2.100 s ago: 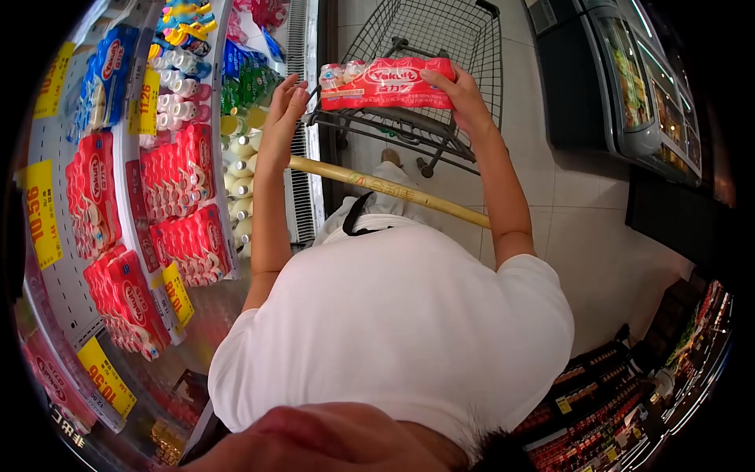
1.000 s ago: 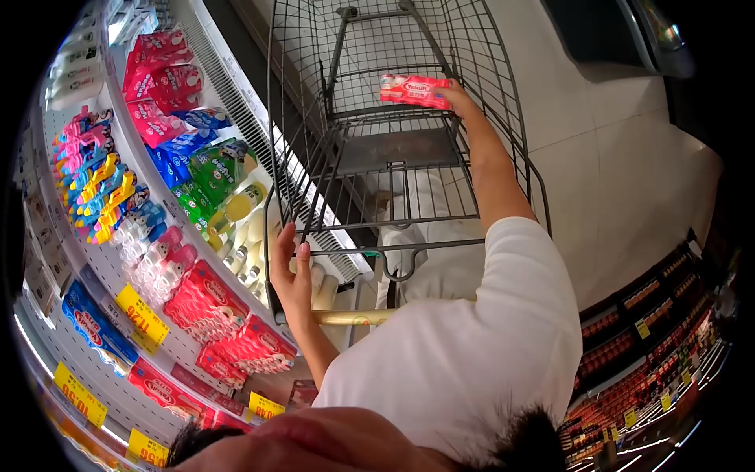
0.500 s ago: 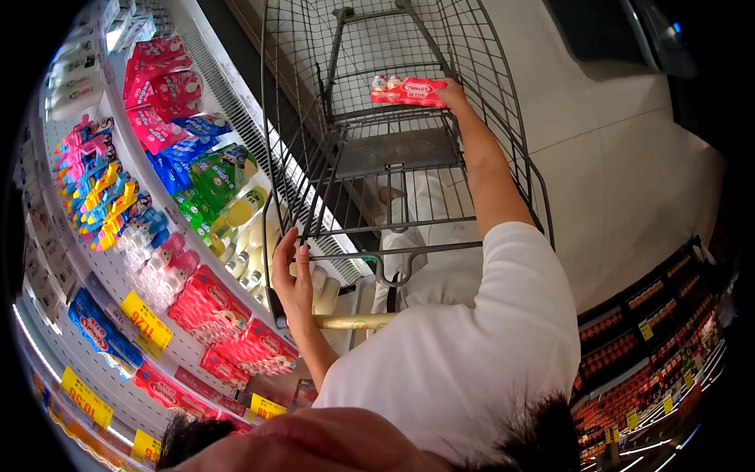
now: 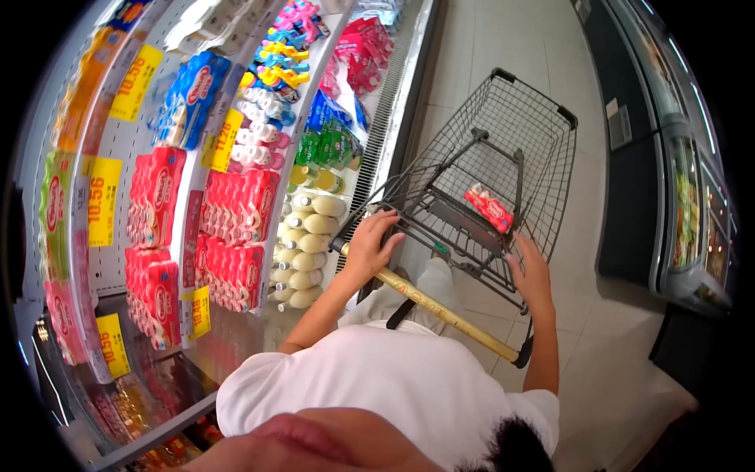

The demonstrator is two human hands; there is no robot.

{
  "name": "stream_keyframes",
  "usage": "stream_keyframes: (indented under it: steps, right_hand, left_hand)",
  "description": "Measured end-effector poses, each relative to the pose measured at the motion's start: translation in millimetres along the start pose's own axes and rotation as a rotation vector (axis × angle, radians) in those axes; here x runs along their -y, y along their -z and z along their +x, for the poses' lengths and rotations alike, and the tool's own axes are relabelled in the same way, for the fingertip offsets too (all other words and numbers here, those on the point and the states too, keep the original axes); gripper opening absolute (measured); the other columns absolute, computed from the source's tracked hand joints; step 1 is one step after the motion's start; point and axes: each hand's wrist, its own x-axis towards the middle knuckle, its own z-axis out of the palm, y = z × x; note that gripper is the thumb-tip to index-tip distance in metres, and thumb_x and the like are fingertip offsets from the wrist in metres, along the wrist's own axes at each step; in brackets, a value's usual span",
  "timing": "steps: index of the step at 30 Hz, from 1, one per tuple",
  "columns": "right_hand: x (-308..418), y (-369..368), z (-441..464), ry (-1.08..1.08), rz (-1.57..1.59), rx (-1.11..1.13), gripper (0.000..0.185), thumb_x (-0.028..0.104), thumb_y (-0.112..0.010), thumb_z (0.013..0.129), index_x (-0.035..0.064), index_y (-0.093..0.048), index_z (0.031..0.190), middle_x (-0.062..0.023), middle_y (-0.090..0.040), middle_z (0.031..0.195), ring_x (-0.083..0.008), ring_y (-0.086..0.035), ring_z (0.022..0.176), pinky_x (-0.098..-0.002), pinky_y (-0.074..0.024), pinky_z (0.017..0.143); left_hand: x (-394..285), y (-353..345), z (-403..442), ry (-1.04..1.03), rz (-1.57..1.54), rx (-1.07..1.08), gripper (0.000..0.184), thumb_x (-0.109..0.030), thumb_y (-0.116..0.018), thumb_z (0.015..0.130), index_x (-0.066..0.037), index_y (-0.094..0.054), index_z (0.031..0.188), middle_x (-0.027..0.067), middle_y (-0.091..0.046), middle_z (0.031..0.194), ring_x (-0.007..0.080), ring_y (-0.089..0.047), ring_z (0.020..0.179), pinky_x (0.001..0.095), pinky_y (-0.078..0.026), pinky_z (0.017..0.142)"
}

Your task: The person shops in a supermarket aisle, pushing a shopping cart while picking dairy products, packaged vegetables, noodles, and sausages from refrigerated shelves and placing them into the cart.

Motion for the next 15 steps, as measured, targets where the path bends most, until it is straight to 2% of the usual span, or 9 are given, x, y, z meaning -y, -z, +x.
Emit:
stream_keyframes:
  steps: [2,3,5,7,8,10,11,13,15]
  right_hand:
    - [41,1,-51,-0.146,0.052,-0.139,0.033,0.016,-0.063,0.092,0.0011,-0.060,0.122,-0.0176,-0.062,0.116,-0.0323,-0.060,0.107,-0.0353,-0.0468,0.092]
    - [53,-11,-75,-0.264,0.186,-0.198,0.031,0.015,-0.064,0.092,0.0009,-0.061,0.120,-0.0162,-0.064,0.112,-0.0289,-0.062,0.104,-0.0325,-0.0480,0.088]
    - [44,-59,-120,-0.289,0.253,-0.317,0.026,0.020,-0.062,0.094,0.0043,-0.064,0.114,-0.0143,-0.066,0.101,-0.0288,-0.065,0.093,-0.0343,-0.0504,0.079]
    - [44,-96,-145,-0.300,-0.245,-0.155,0.020,0.026,-0.060,0.095,0.0080,-0.068,0.097,-0.0109,-0.067,0.082,-0.0289,-0.064,0.070,-0.0370,-0.0491,0.061]
    - [52,-98,-141,-0.265,-0.252,-0.143,0.020,0.026,-0.060,0.095,0.0080,-0.068,0.097,-0.0109,-0.067,0.082,-0.0289,-0.064,0.070,-0.0370,-0.0491,0.061]
    - [64,-100,-129,-0.270,-0.256,-0.252,0.030,0.032,-0.057,0.097,0.0094,-0.067,0.079,-0.0088,-0.062,0.065,-0.0303,-0.058,0.052,-0.0401,-0.0409,0.046]
    - [64,-101,-127,-0.247,-0.258,-0.243,0.030,0.032,-0.057,0.097,0.0094,-0.067,0.079,-0.0088,-0.062,0.065,-0.0303,-0.058,0.052,-0.0401,-0.0409,0.046]
    - [62,-105,-122,-0.181,-0.367,-0.379,0.037,0.031,-0.055,0.097,0.0083,-0.063,0.070,-0.0082,-0.059,0.057,-0.0299,-0.054,0.047,-0.0400,-0.0371,0.042]
    - [66,-103,-116,-0.175,-0.360,-0.396,0.037,0.032,-0.055,0.098,0.0084,-0.062,0.070,-0.0083,-0.060,0.058,-0.0304,-0.055,0.048,-0.0401,-0.0378,0.043]
  left_hand:
    - [1,7,-22,0.006,0.047,0.014,0.033,-0.026,-0.073,0.082,-0.006,-0.065,0.107,0.0102,-0.065,0.117,0.0317,-0.059,0.111,0.0401,-0.046,0.094]
    - [4,8,-28,-0.053,0.130,-0.026,0.031,-0.029,-0.071,0.083,-0.007,-0.066,0.104,0.0087,-0.066,0.113,0.0292,-0.060,0.107,0.0389,-0.047,0.089]
    - [2,9,-39,-0.071,0.226,-0.090,0.030,-0.032,-0.070,0.083,-0.008,-0.067,0.101,0.0072,-0.067,0.108,0.0267,-0.062,0.104,0.0376,-0.048,0.083]
    - [1,8,-37,0.011,0.259,0.000,0.026,-0.035,-0.065,0.085,-0.009,-0.069,0.083,0.0040,-0.068,0.085,0.0226,-0.065,0.081,0.0360,-0.047,0.068]
    - [3,7,-37,0.036,0.263,-0.028,0.026,-0.035,-0.065,0.085,-0.009,-0.069,0.083,0.0040,-0.068,0.085,0.0226,-0.065,0.081,0.0360,-0.047,0.068]
    - [9,4,-36,0.014,0.242,-0.014,0.030,-0.034,-0.062,0.085,-0.010,-0.065,0.067,0.0025,-0.061,0.063,0.0228,-0.061,0.060,0.0375,-0.043,0.060]
    - [12,3,-35,-0.032,0.229,-0.097,0.034,-0.032,-0.061,0.085,-0.010,-0.061,0.059,0.0033,-0.058,0.056,0.0249,-0.059,0.053,0.0378,-0.043,0.057]
    - [13,1,-31,-0.038,0.226,-0.112,0.034,-0.032,-0.061,0.085,-0.010,-0.060,0.059,0.0034,-0.058,0.056,0.0249,-0.059,0.054,0.0377,-0.042,0.056]
    - [16,-6,-25,-0.058,0.222,-0.107,0.035,-0.031,-0.059,0.086,-0.010,-0.059,0.057,0.0040,-0.058,0.055,0.0258,-0.058,0.054,0.0383,-0.042,0.054]
